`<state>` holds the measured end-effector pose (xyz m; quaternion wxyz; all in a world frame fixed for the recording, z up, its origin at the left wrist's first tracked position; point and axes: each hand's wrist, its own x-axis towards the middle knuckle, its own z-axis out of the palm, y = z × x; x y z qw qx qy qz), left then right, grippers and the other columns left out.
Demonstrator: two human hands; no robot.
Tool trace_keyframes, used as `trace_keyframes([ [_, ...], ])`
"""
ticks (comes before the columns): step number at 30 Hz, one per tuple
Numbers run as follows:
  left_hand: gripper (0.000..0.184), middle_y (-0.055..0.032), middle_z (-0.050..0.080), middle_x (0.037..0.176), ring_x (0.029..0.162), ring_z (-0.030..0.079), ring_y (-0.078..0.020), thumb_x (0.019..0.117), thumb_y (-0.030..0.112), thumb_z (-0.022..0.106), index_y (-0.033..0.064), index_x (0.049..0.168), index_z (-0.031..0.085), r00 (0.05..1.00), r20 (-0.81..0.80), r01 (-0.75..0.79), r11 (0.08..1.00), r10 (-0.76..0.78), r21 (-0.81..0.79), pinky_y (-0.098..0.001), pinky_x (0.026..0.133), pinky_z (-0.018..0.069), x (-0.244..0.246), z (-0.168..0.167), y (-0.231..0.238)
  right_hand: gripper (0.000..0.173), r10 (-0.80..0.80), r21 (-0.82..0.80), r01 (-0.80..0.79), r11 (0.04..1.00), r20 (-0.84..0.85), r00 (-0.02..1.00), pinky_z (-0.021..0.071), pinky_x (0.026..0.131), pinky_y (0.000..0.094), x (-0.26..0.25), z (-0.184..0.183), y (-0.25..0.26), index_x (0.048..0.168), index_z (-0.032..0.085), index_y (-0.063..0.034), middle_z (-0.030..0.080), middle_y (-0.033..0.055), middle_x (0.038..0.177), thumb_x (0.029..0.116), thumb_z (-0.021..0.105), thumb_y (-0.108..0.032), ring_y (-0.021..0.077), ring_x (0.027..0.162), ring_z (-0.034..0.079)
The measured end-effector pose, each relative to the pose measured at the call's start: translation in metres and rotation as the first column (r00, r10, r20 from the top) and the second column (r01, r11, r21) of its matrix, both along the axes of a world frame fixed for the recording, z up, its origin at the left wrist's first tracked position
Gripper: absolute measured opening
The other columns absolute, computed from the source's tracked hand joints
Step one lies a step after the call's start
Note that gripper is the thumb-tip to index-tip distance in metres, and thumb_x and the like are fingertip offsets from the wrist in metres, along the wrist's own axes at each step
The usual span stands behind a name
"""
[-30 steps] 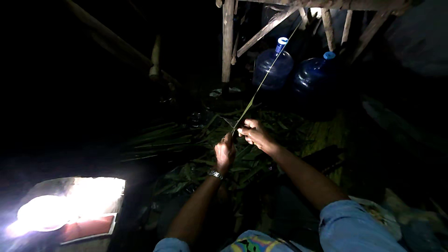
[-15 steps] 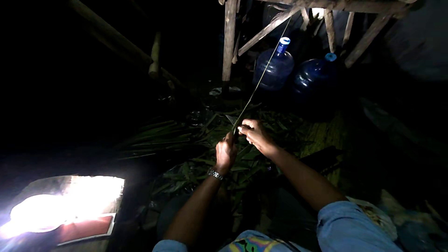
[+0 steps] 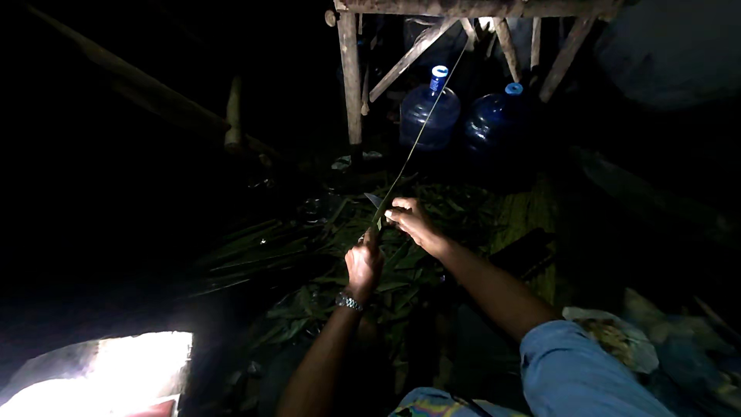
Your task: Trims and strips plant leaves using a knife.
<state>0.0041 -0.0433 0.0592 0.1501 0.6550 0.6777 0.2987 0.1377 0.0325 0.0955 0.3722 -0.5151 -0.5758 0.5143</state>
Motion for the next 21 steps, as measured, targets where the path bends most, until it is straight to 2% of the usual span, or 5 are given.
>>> trace_keyframes([
  [6,0.035,-0.0242,0.074,0.095,0.082,0.072,-0.0438,0.0999,0.008,0.055,-0.0035,0.132,0.065,1.0,-0.008,0.028,0.998,-0.027,0.057,-0.0612,0.075,0.056,-0.004,-0.002,-0.002,0.02,-0.058,0.016,0.06,0.998,-0.107,0.993,0.0334,0.044,0.0187,0.011,0.008,0.014,0.119,0.061,0.0069,0.062,0.0051,0.074,0.1012,0.057,-0.003,0.0026,0.048,0.04],
  [11,0.035,-0.0209,0.075,0.096,0.084,0.073,-0.042,0.0999,0.009,0.056,0.0001,0.132,0.066,0.999,-0.036,0.02,0.999,-0.018,0.049,-0.0609,0.076,0.0561,-0.005,-0.002,-0.003,0.027,-0.198,-0.055,0.191,0.98,-0.225,0.954,0.0334,0.041,0.0186,0.035,0.022,0.03,0.128,0.06,0.0005,0.062,0.0046,0.077,0.1019,0.055,-0.003,0.0035,0.045,0.039],
  [16,0.036,-0.0221,0.074,0.107,0.099,0.071,-0.0415,0.0985,0.006,0.057,0.0027,0.133,0.066,0.999,0.03,-0.039,0.993,0.043,-0.108,-0.0615,0.09,0.0523,-0.016,0.004,0.002,0.028,-0.396,-0.066,0.402,0.913,-0.378,0.837,0.033,0.038,0.0169,0.079,0.032,0.051,0.131,0.057,-0.0035,0.06,0.0016,0.076,0.1033,0.053,-0.004,0.0021,0.043,0.039],
  [18,0.03,-0.0155,0.075,0.107,0.097,0.072,-0.0286,0.1023,0.007,0.053,0.0026,0.128,0.068,0.979,0.196,-0.032,0.991,0.057,-0.13,-0.0494,0.091,0.0556,-0.023,-0.005,0.01,0.025,-0.447,-0.06,0.462,0.885,-0.39,0.805,0.0328,0.037,0.017,0.091,0.031,0.053,0.129,0.057,-0.0038,0.06,0.0014,0.075,0.1037,0.054,-0.004,0.0021,0.042,0.038],
  [21,0.025,-0.0072,0.07,0.087,0.066,0.063,-0.01,0.1059,0.011,0.051,-0.003,0.119,0.067,0.852,0.521,0.028,0.991,0.044,-0.13,-0.0282,0.063,0.0546,-0.025,-0.017,0.018,0.03,-0.297,0.0,0.311,0.95,-0.299,0.907,0.0354,0.042,0.0191,0.087,0.026,0.034,0.133,0.058,-0.0025,0.061,0.0031,0.078,0.103,0.055,-0.006,0.0036,0.046,0.04],
])
